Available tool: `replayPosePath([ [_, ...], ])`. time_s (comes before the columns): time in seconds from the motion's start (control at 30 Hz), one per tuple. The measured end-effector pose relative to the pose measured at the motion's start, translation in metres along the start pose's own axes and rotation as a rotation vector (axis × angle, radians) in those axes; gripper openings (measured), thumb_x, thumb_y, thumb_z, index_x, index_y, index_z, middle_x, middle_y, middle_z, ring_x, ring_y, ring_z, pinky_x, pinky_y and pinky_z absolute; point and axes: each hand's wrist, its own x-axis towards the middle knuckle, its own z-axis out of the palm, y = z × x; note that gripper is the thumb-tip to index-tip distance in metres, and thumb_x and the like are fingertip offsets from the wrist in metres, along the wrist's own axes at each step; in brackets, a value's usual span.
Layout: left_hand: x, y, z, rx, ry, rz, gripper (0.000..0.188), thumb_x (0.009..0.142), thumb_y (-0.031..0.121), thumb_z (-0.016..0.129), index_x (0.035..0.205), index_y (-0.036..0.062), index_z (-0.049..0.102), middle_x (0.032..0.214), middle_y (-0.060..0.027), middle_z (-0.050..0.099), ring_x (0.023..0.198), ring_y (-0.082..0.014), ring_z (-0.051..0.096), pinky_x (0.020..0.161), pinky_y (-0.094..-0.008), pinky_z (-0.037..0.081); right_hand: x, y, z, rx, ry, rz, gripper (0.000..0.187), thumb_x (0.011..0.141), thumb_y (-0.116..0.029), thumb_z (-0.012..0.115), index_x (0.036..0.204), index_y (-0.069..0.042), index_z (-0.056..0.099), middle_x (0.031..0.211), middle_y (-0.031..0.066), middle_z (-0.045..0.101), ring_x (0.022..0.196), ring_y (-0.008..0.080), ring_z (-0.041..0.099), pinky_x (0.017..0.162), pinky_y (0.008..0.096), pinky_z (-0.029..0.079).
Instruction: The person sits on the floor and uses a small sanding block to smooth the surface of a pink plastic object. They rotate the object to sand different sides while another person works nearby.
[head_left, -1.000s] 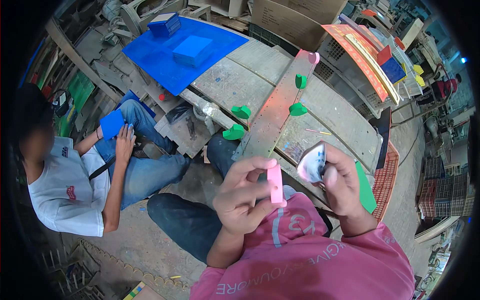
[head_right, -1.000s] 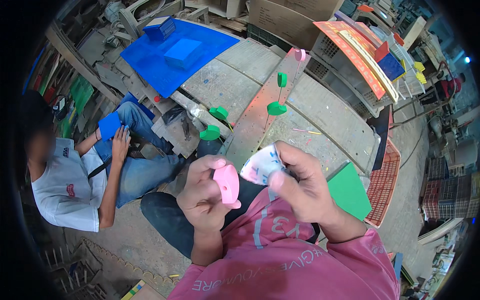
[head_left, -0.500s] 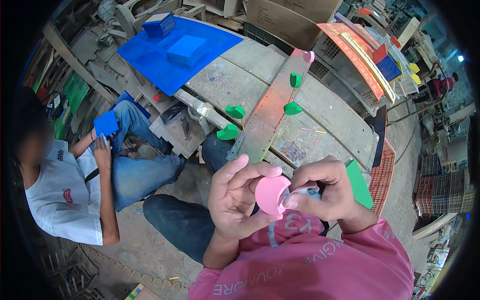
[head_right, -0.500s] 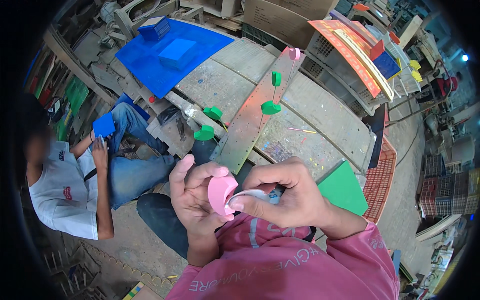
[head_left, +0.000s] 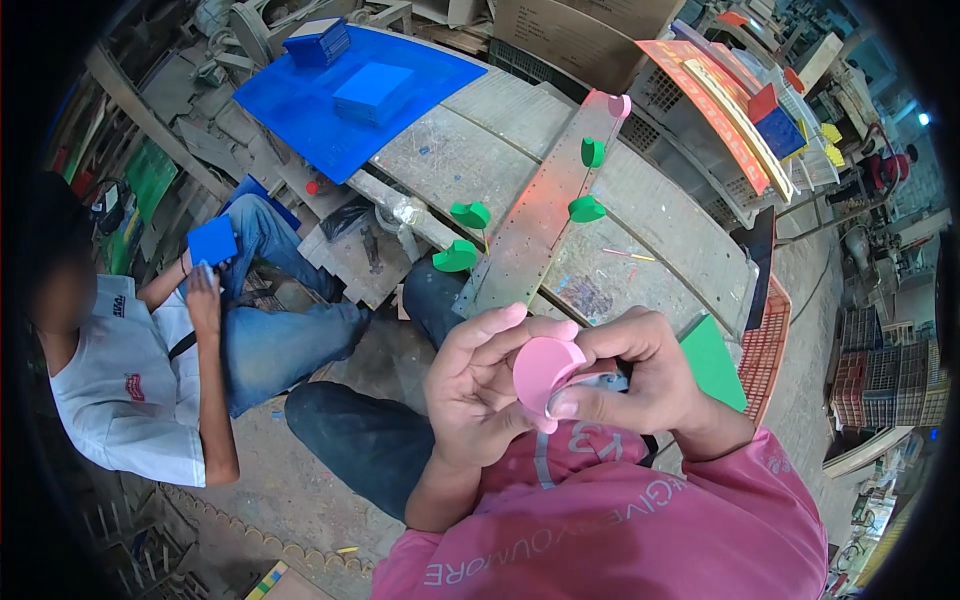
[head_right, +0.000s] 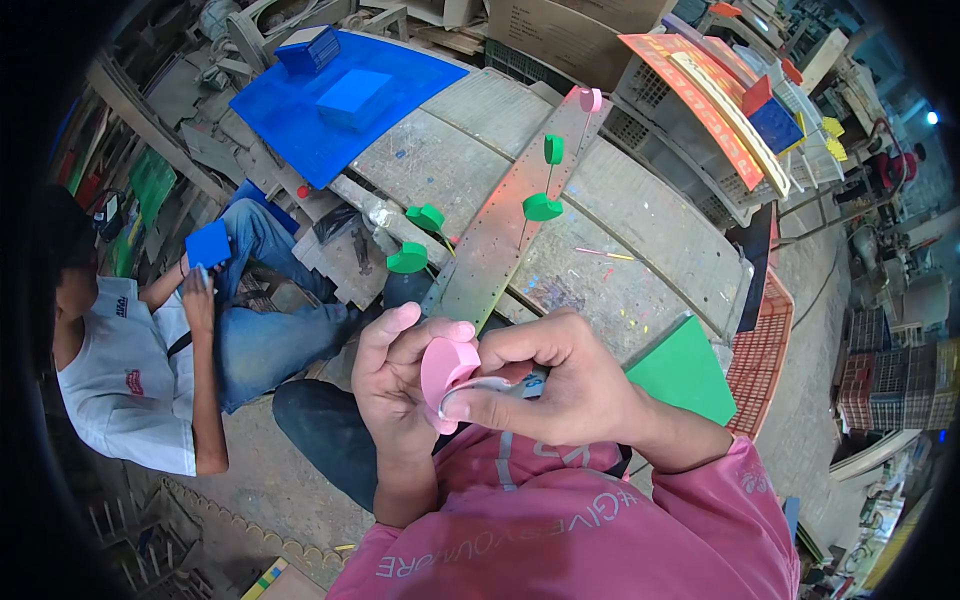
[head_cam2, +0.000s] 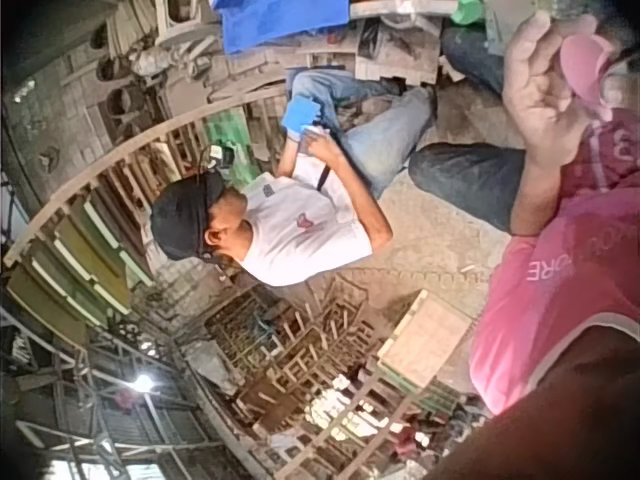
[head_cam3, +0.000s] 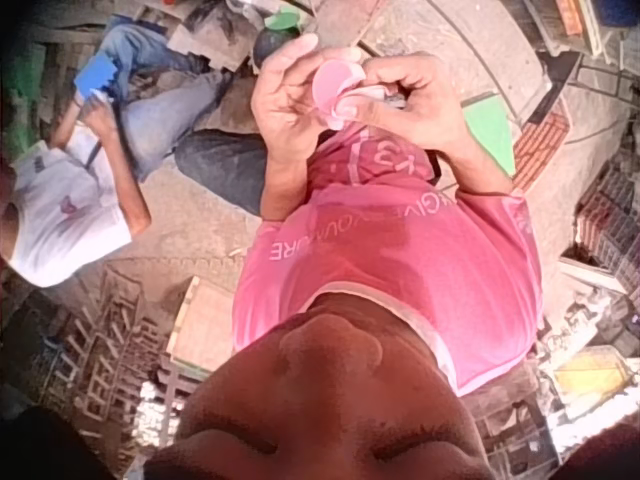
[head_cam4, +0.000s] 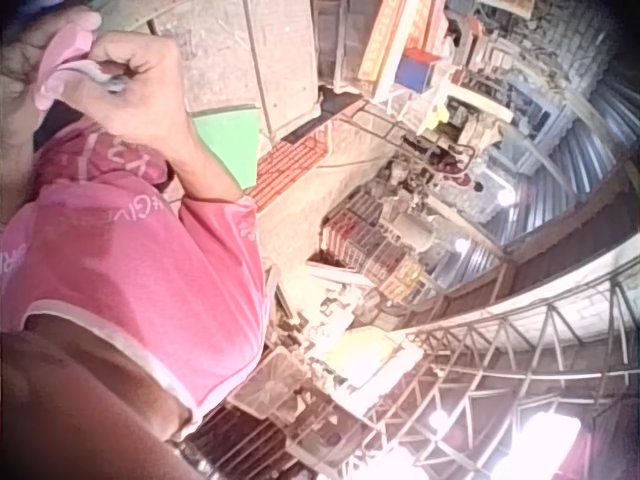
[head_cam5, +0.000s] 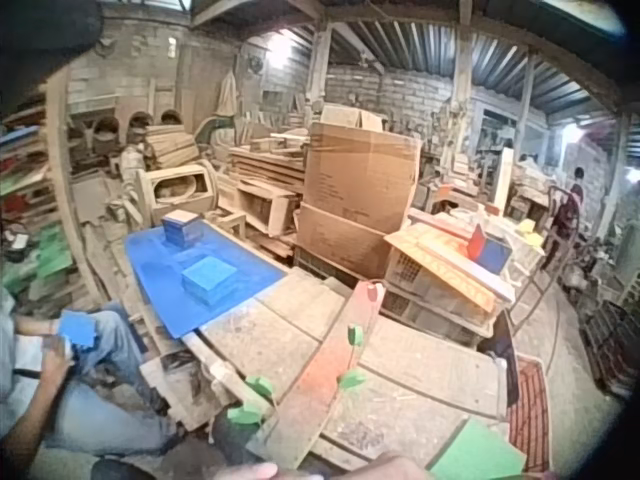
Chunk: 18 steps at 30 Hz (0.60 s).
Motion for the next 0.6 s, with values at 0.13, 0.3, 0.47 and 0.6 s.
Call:
replayPosePath([
  [0.13, 0.001, -0.003, -0.001, -0.036, 0.02, -0.014, 0.075, 0.074, 0.005, 0.074, 0.133, -0.0038, 0.029, 0.122, -0.0282, 0.05, 0.108, -0.0281, 0.057, 0.089, -0.0356, 0.049, 0.0, 0.005, 0.0, 0.005, 0.029, -0.013, 0.013, 0.078, -0.008, 0.071, 0.072, -0.001, 0.063, 0.058, -0.0019, 0.053, 0.056, 0.0019, 0.041, 0.05, 0.0202, 0.032],
  [0.3, -0.001, -0.005, 0.001, -0.066, 0.056, -0.038, 0.077, 0.073, 0.006, 0.075, 0.133, -0.0047, 0.029, 0.122, -0.027, 0.051, 0.11, -0.0274, 0.056, 0.091, -0.0358, 0.048, 0.001, 0.009, 0.001, -0.133, 0.129, -0.145, 0.017, 0.076, -0.01, 0.074, 0.07, -0.001, 0.061, 0.054, 0.0014, 0.053, 0.051, 0.0035, 0.046, 0.046, 0.0211, 0.034],
  [0.47, -0.001, -0.007, 0.003, -0.046, 0.094, -0.033, 0.081, 0.073, 0.006, 0.076, 0.135, -0.0061, 0.025, 0.122, -0.0258, 0.051, 0.11, -0.0269, 0.055, 0.092, -0.0355, 0.047, 0.004, 0.011, 0.003, -0.407, 0.325, -0.374, 0.019, 0.069, -0.008, 0.077, 0.067, -0.002, 0.059, 0.052, 0.0044, 0.052, 0.045, 0.0117, 0.051, 0.042, 0.0242, 0.036],
  [0.6, 0.0, -0.007, 0.008, -0.025, 0.173, -0.06, 0.087, 0.071, 0.006, 0.077, 0.137, -0.0068, 0.022, 0.122, -0.0231, 0.052, 0.112, -0.0249, 0.054, 0.092, -0.0334, 0.045, 0.012, 0.022, 0.004, -0.601, 0.508, -0.64, 0.024, 0.068, -0.007, 0.077, 0.067, 0.0, 0.055, 0.052, 0.0046, 0.05, 0.042, 0.0099, 0.042, 0.04, 0.0233, 0.028],
])
